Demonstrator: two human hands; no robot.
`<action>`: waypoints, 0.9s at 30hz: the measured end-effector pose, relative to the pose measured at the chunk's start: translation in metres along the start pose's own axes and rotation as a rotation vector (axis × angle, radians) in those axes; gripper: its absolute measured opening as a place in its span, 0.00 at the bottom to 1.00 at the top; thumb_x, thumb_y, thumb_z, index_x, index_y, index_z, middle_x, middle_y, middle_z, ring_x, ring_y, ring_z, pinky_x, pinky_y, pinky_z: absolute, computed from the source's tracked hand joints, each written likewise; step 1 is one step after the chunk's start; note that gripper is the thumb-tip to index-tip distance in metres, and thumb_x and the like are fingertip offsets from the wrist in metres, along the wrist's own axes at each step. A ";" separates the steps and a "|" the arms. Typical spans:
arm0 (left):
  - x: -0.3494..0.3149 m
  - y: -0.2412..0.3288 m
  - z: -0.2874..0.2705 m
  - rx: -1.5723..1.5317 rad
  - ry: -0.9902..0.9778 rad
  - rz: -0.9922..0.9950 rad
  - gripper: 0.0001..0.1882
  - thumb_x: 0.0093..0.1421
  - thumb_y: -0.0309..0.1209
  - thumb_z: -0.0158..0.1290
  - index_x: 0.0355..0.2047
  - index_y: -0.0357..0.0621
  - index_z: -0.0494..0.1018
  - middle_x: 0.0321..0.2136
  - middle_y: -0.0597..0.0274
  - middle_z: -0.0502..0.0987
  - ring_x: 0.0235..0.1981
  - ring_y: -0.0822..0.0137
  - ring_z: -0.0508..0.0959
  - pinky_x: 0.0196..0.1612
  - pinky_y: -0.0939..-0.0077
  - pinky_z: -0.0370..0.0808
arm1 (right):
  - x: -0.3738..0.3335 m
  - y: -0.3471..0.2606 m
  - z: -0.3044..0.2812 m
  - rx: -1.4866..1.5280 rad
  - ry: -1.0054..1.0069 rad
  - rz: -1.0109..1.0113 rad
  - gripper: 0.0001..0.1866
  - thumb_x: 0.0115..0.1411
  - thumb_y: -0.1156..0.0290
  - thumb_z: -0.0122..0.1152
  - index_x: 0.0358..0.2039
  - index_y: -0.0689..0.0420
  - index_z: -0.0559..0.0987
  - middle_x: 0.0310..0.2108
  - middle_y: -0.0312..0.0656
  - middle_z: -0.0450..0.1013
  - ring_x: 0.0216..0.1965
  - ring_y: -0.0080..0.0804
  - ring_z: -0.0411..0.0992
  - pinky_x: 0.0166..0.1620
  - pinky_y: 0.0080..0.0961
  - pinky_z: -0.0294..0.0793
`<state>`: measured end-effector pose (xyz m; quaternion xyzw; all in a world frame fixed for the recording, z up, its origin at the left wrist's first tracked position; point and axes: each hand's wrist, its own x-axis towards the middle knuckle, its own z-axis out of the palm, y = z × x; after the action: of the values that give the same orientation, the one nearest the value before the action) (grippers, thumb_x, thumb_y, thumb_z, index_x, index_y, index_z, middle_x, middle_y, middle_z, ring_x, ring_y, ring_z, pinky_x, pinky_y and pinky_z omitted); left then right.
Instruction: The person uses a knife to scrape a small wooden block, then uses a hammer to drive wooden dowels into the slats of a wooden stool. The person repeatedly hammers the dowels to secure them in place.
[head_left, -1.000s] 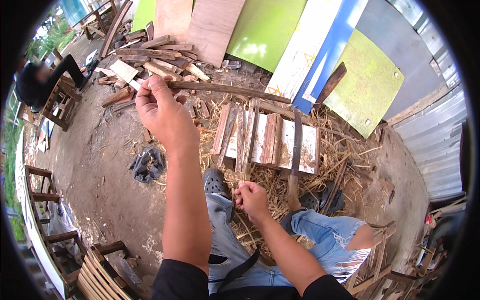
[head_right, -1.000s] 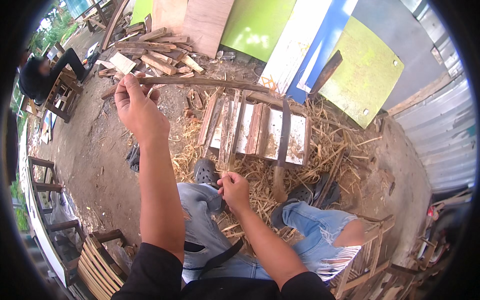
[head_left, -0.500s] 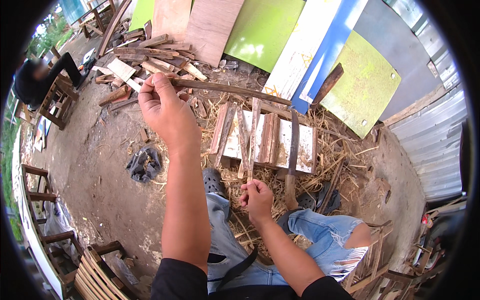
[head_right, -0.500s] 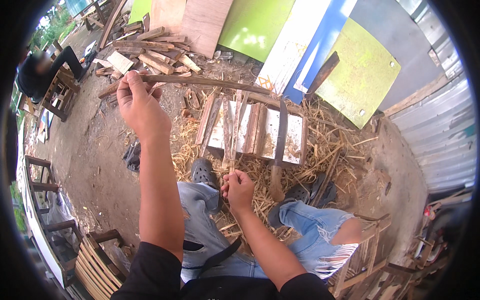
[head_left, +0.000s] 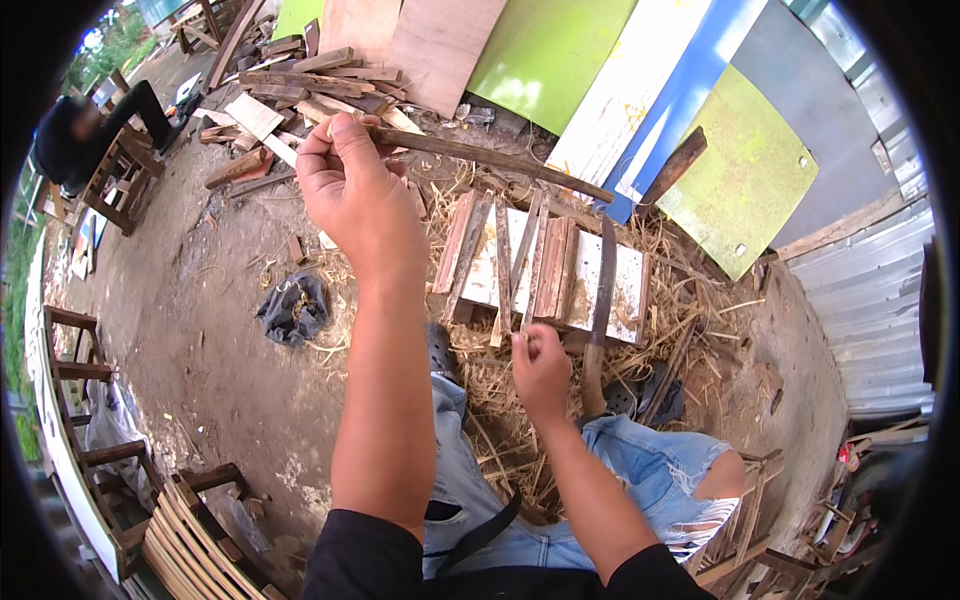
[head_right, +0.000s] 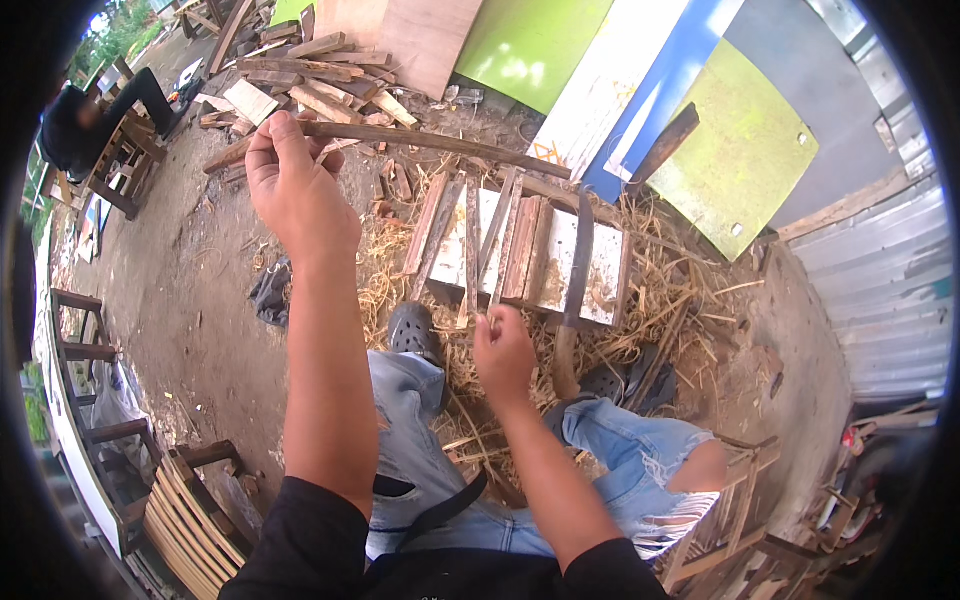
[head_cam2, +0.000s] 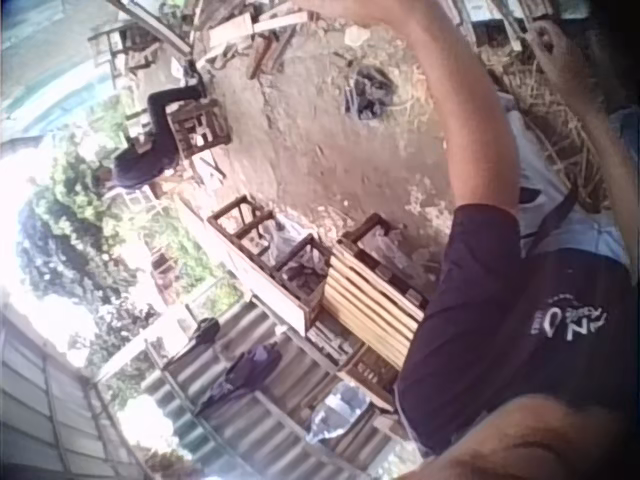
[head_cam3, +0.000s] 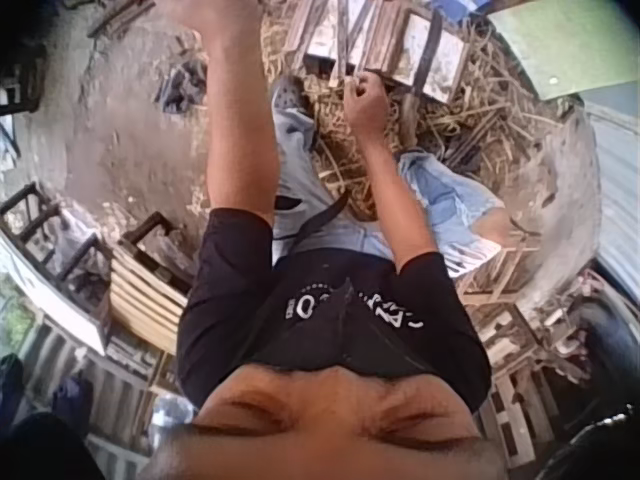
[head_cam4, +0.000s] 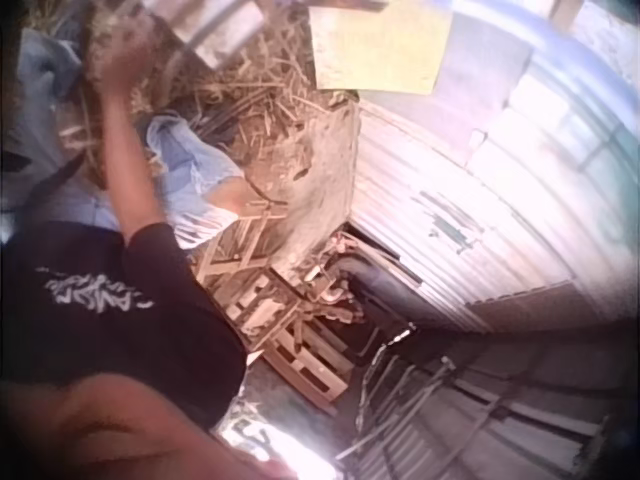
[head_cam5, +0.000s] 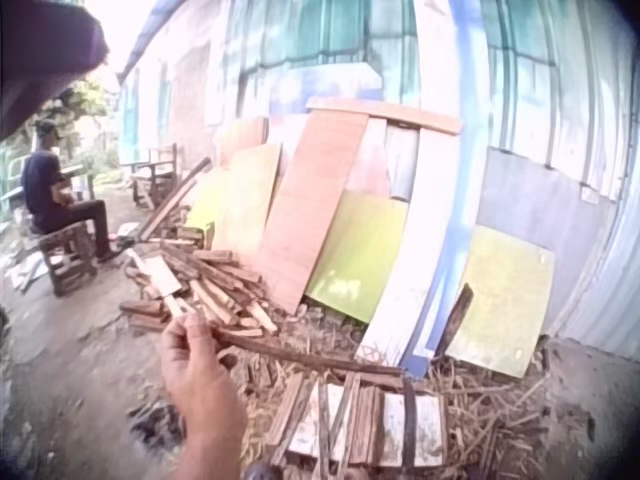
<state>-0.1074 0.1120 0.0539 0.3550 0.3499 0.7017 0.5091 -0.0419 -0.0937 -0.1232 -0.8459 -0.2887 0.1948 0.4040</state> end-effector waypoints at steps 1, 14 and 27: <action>-0.001 0.000 0.000 0.013 0.004 -0.016 0.12 0.69 0.39 0.51 0.45 0.47 0.66 0.36 0.68 0.77 0.33 0.77 0.74 0.34 0.79 0.70 | 0.011 -0.008 -0.001 -0.051 -0.047 -0.025 0.20 0.61 0.59 0.61 0.46 0.61 0.74 0.27 0.49 0.77 0.30 0.44 0.77 0.38 0.44 0.74; -0.002 0.001 0.003 -0.004 0.017 -0.053 0.12 0.69 0.41 0.51 0.44 0.49 0.67 0.36 0.69 0.77 0.31 0.78 0.73 0.34 0.79 0.70 | 0.072 -0.049 0.014 -0.350 -0.422 -0.003 0.21 0.58 0.55 0.60 0.30 0.65 0.81 0.26 0.56 0.77 0.33 0.53 0.77 0.42 0.43 0.76; -0.058 -0.032 0.044 -0.105 -0.346 -0.346 0.08 0.68 0.36 0.52 0.39 0.47 0.67 0.32 0.67 0.76 0.26 0.77 0.71 0.28 0.82 0.70 | 0.018 -0.025 -0.208 0.155 0.344 -0.125 0.29 0.61 0.75 0.58 0.64 0.54 0.67 0.47 0.42 0.72 0.36 0.24 0.72 0.35 0.21 0.73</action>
<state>-0.0414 0.0694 0.0402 0.3778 0.2764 0.5501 0.6916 0.0804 -0.1887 0.0194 -0.8134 -0.2515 0.0435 0.5228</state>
